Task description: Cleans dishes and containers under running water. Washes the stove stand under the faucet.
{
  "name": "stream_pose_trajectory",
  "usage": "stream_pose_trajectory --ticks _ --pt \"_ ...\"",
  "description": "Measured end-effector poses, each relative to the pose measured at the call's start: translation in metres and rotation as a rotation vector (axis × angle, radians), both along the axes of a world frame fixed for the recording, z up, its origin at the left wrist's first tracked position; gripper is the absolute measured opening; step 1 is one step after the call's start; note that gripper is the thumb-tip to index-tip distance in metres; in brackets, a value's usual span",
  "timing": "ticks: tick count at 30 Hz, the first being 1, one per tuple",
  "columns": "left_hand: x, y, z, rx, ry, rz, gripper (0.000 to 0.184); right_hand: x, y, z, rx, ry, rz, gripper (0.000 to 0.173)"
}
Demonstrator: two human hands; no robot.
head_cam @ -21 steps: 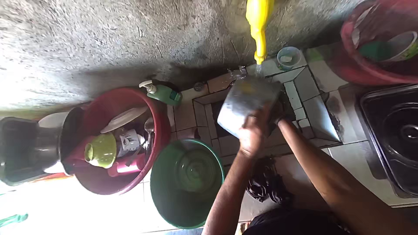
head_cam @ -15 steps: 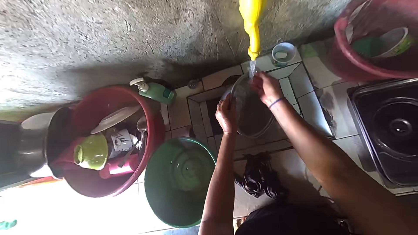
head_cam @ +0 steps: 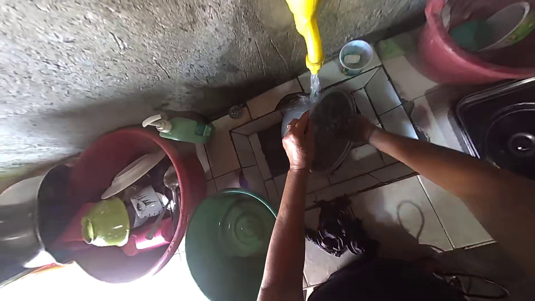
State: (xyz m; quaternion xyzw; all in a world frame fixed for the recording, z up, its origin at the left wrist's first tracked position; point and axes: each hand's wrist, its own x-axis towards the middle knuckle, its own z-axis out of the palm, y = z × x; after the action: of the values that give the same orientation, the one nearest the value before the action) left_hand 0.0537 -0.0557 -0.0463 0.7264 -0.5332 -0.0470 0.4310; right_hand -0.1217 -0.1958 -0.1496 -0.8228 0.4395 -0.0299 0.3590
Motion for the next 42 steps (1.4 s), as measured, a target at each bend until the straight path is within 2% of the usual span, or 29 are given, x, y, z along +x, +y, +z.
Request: stream_pose_trajectory --ticks 2,3,4,5,7,8,10,11,13,14,16,18,19,21,22,24,26,28,31,33,34,35,37,40,42 --pt "-0.005 -0.006 -0.002 -0.01 0.015 0.01 0.023 0.015 -0.002 0.009 -0.114 0.044 0.074 0.052" --pt "-0.007 -0.009 -0.002 -0.014 0.013 0.023 0.023 0.021 0.012 0.024 -0.041 0.096 0.065 0.051" --pt "-0.008 -0.012 -0.001 -0.014 0.008 0.026 0.023 0.026 0.035 0.04 0.138 0.135 0.022 0.049" --pt "-0.009 -0.015 0.001 -0.006 0.005 0.019 0.022 0.028 0.062 0.038 0.262 0.089 -0.041 0.046" --pt "-0.011 -0.02 0.005 0.02 -0.003 -0.014 0.022 0.046 0.11 0.02 0.314 -0.073 0.018 0.043" --pt "-0.012 -0.022 0.007 0.021 -0.015 -0.031 0.022 0.061 0.118 0.031 0.398 -0.051 0.095 0.044" --pt "-0.011 -0.026 0.008 0.014 -0.043 -0.072 0.022 0.073 0.125 0.059 0.57 -0.12 0.055 0.043" --pt "-0.009 -0.027 0.009 0.02 -0.047 -0.089 0.022 0.071 0.128 0.059 0.549 -0.21 0.032 0.042" --pt "-0.006 -0.03 0.012 0.051 -0.038 -0.123 0.024 0.05 0.115 0.024 0.368 -0.264 0.2 0.04" --pt "-0.002 -0.031 0.014 0.096 -0.038 -0.131 0.026 0.035 0.1 0.005 0.242 -0.17 0.258 0.041" --pt "0.007 -0.03 0.027 0.294 -0.071 -0.106 0.031 0.012 0.064 -0.008 -0.023 0.044 0.254 0.049" --pt "0.007 -0.038 0.049 0.534 -0.104 -0.09 0.037 0.002 0.046 0.012 -0.124 0.15 0.128 0.047" --pt "0.003 -0.041 0.056 0.581 -0.12 -0.103 0.038 -0.004 0.049 0.032 -0.089 0.148 0.084 0.043" --pt "-0.009 -0.037 0.062 0.516 -0.241 -0.173 0.036 -0.025 0.057 0.065 -0.052 0.046 0.061 0.031" --pt "-0.015 -0.029 0.062 0.412 -0.343 -0.222 0.035 -0.04 0.059 0.076 -0.103 -0.054 -0.02 0.032" --pt "-0.021 -0.01 0.056 0.094 -0.579 -0.324 0.034 -0.091 0.062 0.102 -0.355 -0.175 -0.362 0.034" --pt "-0.022 0.005 0.054 -0.153 -0.749 -0.397 0.034 -0.169 0.048 0.117 -0.628 -0.09 -0.736 0.035" --pt "-0.02 0.015 0.061 -0.262 -0.859 -0.462 0.032 -0.256 0.026 0.129 -0.749 0.067 -1.056 0.041" --pt "-0.022 0.02 0.071 -0.395 -0.893 -0.512 0.025 -0.359 -0.01 0.131 -0.493 0.171 -1.401 0.068" --pt "-0.026 0.023 0.072 -0.417 -0.9 -0.461 0.023 -0.4 -0.033 0.121 -0.282 0.191 -1.467 0.082" --pt "-0.031 0.025 0.072 -0.393 -0.894 -0.406 0.024 -0.413 -0.041 0.118 -0.208 0.205 -1.445 0.079" --pt "-0.037 0.026 0.073 -0.358 -0.865 -0.333 0.023 -0.421 -0.044 0.12 -0.171 0.201 -1.411 0.068" --pt "-0.055 0.026 0.077 -0.202 -0.731 -0.16 0.029 -0.423 -0.038 0.141 -0.228 0.145 -1.374 0.047" --pt "-0.069 0.026 0.081 0.035 -0.332 0.033 0.041 -0.414 -0.008 0.177 -0.374 0.083 -1.31 0.042" --pt "-0.071 0.03 0.074 0.103 0.01 0.128 0.046 -0.391 0.03 0.199 -0.469 -0.02 -1.185 0.043"
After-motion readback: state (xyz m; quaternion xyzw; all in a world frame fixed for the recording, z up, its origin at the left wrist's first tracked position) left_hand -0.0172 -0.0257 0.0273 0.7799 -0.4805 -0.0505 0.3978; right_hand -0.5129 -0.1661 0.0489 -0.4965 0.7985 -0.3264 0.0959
